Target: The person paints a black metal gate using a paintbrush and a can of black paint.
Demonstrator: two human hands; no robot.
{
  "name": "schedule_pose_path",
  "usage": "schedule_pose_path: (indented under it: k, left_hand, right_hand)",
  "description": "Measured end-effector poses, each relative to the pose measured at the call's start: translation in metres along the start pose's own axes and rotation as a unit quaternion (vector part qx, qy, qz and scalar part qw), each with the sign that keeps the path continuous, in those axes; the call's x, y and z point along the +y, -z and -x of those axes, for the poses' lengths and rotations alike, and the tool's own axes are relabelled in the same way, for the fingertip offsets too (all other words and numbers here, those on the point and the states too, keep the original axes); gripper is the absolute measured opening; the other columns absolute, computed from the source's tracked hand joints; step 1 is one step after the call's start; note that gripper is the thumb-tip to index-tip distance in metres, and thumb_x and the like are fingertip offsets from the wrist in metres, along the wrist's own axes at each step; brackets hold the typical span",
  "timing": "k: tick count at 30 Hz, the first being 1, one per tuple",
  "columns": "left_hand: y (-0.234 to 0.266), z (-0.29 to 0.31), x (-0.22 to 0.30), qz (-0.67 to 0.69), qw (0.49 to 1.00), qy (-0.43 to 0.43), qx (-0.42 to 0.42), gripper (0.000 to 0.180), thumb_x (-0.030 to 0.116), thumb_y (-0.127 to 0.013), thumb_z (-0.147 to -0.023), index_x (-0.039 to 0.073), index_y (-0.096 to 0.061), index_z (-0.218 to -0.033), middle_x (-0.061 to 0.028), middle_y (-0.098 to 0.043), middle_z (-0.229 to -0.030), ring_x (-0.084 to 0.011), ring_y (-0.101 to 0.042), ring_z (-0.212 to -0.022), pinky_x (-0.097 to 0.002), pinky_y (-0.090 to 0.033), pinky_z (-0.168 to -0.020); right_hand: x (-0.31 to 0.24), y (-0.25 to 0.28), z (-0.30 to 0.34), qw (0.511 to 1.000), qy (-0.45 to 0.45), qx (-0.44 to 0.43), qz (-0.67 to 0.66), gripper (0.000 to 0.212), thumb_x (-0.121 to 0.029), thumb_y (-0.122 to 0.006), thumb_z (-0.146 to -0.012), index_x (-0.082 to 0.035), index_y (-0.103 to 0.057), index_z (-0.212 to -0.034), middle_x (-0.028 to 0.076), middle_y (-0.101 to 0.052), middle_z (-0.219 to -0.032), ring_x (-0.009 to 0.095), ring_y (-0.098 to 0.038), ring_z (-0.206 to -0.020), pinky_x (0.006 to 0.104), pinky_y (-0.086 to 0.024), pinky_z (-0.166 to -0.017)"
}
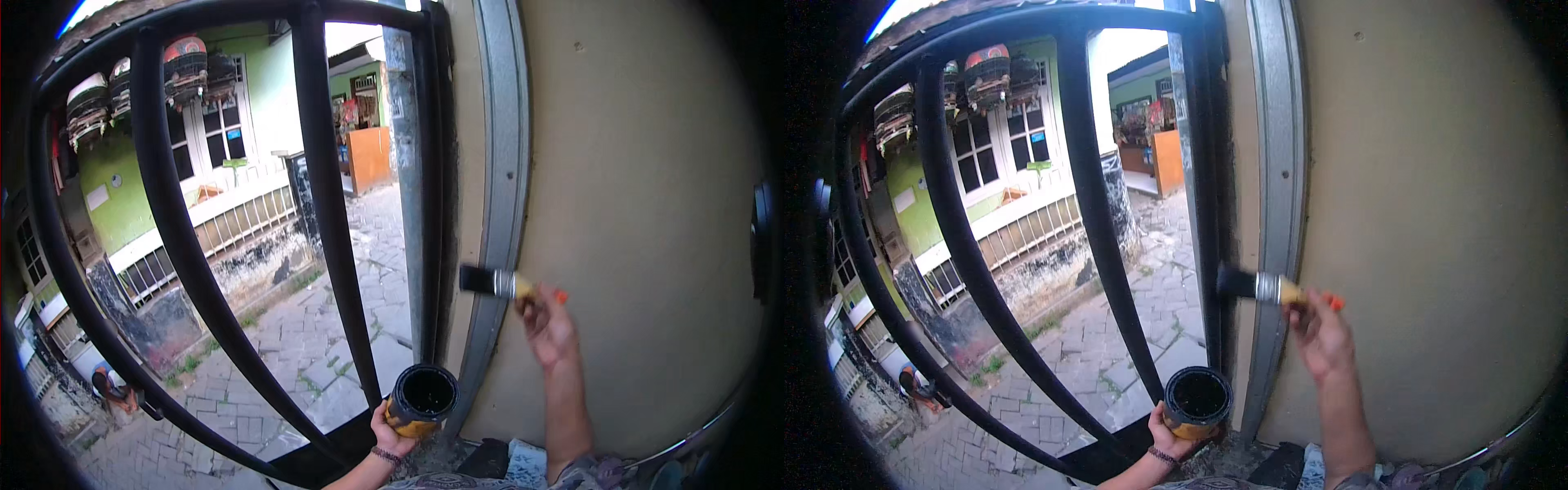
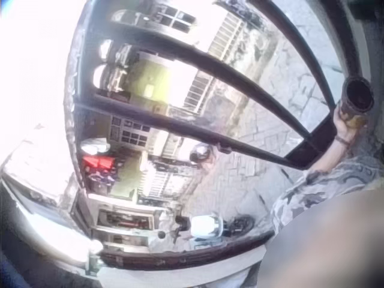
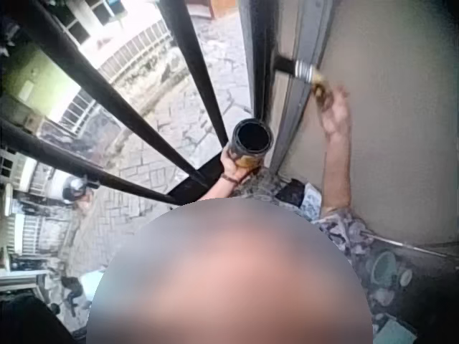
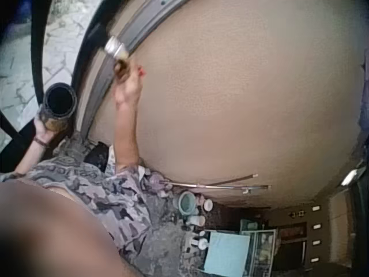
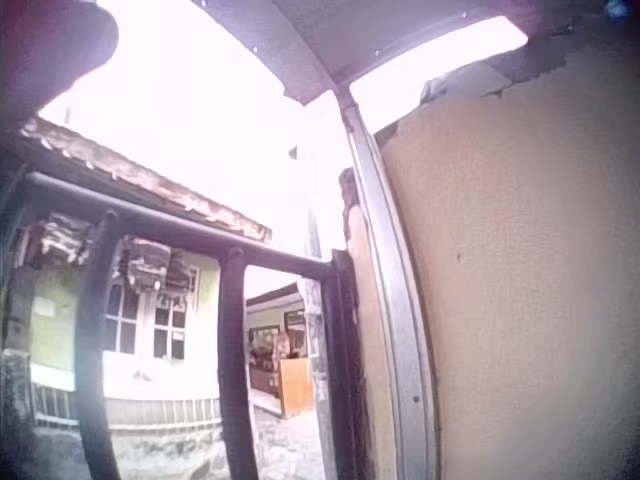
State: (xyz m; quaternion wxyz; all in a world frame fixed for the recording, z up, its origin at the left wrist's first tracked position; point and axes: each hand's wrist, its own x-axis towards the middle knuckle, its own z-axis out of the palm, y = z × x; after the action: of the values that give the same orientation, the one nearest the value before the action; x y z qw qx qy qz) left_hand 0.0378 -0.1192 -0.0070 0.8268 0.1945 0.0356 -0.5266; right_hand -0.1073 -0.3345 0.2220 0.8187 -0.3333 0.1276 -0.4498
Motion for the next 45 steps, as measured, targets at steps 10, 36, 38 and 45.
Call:
schedule_pose_path:
  k: [10,36,38,45]
  left_hand:
    - [0.028,0.021,0.021,0.012,1.000,-0.012,0.021,0.061,0.055,-0.037,-0.087,0.013,-0.058,-0.125,-0.0162,-0.059,-0.129,-0.0382,-0.051,-0.122,-0.0595,-0.038,-0.103]
    - [0.054,0.047,0.020,0.029,0.996,-0.064,0.062,0.059,0.055,-0.042,-0.085,0.011,-0.060,-0.122,-0.0148,-0.063,-0.124,-0.0369,-0.056,-0.117,-0.0586,-0.041,-0.099]
    - [0.069,0.035,0.019,0.168,0.914,0.001,-0.369,0.064,0.053,-0.034,-0.092,0.010,-0.050,-0.136,-0.0153,-0.054,-0.135,-0.0397,-0.050,-0.124,-0.0590,-0.042,-0.102]
    - [0.046,0.062,0.022,0.147,0.944,-0.050,-0.291,0.063,0.052,-0.034,-0.092,0.009,-0.051,-0.135,-0.0169,-0.054,-0.135,-0.0399,-0.050,-0.124,-0.0592,-0.041,-0.102]
  right_hand:
    - [-0.158,-0.265,-0.134,0.780,0.580,-0.198,0.123,0.018,-0.019,-0.069,-0.090,-0.002,-0.065,-0.094,0.011,-0.069,-0.080,0.022,-0.069,-0.066,0.0330,-0.056,-0.060]
    - [-0.180,-0.379,-0.101,0.648,0.610,-0.017,0.455,0.016,-0.018,-0.066,-0.087,-0.004,-0.062,-0.086,0.014,-0.068,-0.079,0.020,-0.069,-0.074,0.0334,-0.054,-0.068]
    - [-0.199,-0.385,-0.130,0.547,0.693,0.053,0.466,0.015,-0.017,-0.067,-0.085,-0.003,-0.063,-0.085,0.014,-0.068,-0.076,0.020,-0.069,-0.068,0.0341,-0.055,-0.063]
    - [-0.175,-0.447,-0.089,0.639,0.610,-0.188,0.428,0.021,-0.019,-0.067,-0.088,0.000,-0.062,-0.080,0.010,-0.067,-0.072,0.017,-0.067,-0.060,0.0320,-0.055,-0.052]
